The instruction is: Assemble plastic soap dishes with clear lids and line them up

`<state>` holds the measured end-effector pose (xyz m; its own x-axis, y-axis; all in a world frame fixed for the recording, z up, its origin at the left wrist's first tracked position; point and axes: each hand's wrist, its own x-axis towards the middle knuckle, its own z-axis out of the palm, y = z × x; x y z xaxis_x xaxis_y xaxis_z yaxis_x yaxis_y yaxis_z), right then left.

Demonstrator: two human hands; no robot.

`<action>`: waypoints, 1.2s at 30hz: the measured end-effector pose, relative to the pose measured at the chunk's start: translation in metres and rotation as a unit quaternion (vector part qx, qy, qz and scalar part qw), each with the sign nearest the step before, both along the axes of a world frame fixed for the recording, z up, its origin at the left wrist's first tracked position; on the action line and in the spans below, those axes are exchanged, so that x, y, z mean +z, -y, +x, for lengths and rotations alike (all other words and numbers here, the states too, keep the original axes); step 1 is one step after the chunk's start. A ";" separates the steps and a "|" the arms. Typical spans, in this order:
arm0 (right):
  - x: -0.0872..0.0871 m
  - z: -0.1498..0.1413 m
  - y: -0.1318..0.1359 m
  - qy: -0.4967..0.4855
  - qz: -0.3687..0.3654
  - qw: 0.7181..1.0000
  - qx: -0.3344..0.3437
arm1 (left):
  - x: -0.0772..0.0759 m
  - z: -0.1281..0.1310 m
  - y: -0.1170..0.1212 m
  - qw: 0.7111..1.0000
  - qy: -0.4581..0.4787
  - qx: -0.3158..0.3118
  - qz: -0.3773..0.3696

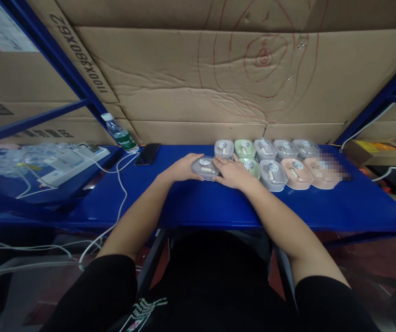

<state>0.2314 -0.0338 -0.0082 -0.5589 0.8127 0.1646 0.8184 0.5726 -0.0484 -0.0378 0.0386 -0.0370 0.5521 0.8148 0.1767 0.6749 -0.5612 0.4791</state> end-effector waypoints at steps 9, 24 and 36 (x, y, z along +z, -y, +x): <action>0.000 0.002 0.000 0.005 0.013 1.000 -0.006 | 0.025 -0.054 -0.008 0.942 -0.130 0.308 -0.020; 0.002 0.000 0.000 0.002 -0.010 1.000 -0.006 | 0.032 -0.061 -0.007 0.889 -0.119 0.443 -0.001; 0.006 0.001 0.003 -0.030 0.006 0.999 -0.010 | 0.018 -0.053 -0.015 0.996 0.009 0.084 -0.034</action>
<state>0.2328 -0.0366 -0.0022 -0.5320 0.8210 0.2073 0.8252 0.5575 -0.0904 -0.0909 0.0532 -0.0193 0.4048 0.9055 0.1270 0.7475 -0.4078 0.5243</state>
